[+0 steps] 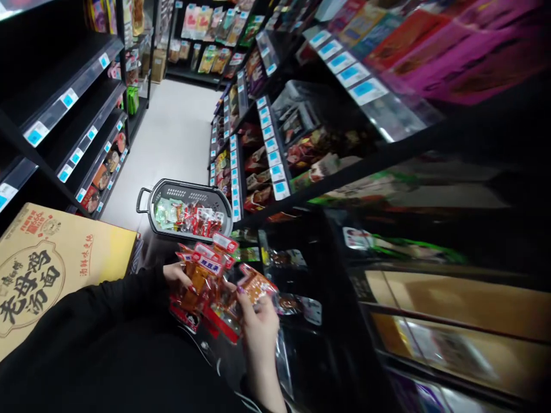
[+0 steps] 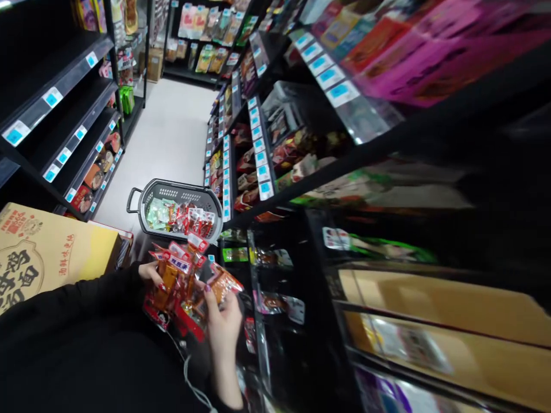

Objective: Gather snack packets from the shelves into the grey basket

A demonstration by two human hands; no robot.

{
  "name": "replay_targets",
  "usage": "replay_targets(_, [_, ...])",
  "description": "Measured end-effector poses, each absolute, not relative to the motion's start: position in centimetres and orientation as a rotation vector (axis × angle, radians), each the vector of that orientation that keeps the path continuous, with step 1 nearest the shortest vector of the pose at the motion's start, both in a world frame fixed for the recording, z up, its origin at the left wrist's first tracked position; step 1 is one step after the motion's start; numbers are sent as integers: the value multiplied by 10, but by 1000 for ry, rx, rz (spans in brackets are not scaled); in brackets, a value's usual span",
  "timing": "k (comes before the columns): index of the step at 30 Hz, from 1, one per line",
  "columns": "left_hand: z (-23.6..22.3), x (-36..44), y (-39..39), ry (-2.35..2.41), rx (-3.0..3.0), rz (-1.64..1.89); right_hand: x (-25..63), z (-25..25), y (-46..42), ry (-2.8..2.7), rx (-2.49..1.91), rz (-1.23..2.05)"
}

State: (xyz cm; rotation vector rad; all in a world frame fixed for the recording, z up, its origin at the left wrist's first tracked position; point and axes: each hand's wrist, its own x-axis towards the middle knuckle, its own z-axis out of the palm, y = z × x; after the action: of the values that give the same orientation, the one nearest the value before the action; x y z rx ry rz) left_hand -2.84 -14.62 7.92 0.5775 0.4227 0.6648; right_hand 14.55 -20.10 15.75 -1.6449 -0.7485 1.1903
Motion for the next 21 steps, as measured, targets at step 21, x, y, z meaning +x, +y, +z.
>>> replay_targets(21, [93,-65,-141,399,592,550,151,181,-162,-565,-1444,1281])
